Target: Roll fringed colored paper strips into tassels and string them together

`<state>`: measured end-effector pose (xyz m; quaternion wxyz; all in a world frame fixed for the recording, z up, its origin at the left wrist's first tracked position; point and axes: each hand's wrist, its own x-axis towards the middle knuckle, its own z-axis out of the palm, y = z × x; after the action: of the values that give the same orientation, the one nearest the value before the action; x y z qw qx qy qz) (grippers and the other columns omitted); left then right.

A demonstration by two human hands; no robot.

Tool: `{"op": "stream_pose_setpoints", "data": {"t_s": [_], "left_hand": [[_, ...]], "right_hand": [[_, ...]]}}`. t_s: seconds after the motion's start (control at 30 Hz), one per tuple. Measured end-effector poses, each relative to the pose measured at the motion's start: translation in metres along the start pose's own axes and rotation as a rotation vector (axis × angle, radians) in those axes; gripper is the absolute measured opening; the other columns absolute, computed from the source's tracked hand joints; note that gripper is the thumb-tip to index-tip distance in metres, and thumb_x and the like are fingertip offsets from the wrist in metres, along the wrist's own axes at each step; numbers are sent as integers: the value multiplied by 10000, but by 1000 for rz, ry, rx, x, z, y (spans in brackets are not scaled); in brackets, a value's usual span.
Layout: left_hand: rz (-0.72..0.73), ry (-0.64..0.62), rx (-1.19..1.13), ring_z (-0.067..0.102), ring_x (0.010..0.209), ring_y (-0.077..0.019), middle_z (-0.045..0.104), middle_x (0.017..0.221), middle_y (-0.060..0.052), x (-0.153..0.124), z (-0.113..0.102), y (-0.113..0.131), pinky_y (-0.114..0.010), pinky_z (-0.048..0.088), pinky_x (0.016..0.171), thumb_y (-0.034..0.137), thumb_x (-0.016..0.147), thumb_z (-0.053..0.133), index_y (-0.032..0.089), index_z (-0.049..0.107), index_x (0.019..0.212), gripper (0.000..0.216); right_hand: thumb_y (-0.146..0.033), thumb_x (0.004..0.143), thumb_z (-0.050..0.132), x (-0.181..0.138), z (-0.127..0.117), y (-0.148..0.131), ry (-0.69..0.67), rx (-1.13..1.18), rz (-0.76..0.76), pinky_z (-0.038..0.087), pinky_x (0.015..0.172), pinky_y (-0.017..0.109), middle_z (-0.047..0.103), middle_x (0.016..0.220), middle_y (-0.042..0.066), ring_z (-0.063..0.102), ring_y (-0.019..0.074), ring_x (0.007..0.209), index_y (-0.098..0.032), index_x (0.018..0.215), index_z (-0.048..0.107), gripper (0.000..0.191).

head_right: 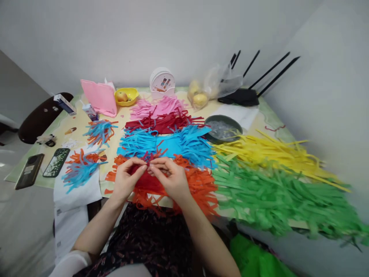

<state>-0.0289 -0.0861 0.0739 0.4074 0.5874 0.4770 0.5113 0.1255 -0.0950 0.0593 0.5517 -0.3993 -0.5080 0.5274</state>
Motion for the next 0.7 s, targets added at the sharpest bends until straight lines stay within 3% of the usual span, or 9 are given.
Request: {"op": "stream_pose_setpoints", "data": {"t_s": [0.17,0.53,0.7], "left_hand": [[-7,-18,-4,655,726,-141,728,775,-23,-8,-8,-2,-238,499,705,244,820,690,177,714,811,72],[255,32,268,638,740,-164,703,748,-29,-20,-15,0,-290,491,748,251,870,656,201,715,809,99],[164,18,160,659,701,-141,729,779,-22,-21,-15,-2,-244,509,683,250,865,661,197,714,842,79]], "right_hand": [[-400,789,765,0,6,0,-10,34,36,616,655,294,714,738,11,702,153,651,-208,872,640,243],[-433,789,749,-6,19,2,-16,45,67,556,518,242,648,653,-9,618,118,557,-205,858,628,267],[-451,783,739,-4,20,4,-33,93,111,474,401,215,591,627,-45,530,90,451,-213,878,604,289]]}}
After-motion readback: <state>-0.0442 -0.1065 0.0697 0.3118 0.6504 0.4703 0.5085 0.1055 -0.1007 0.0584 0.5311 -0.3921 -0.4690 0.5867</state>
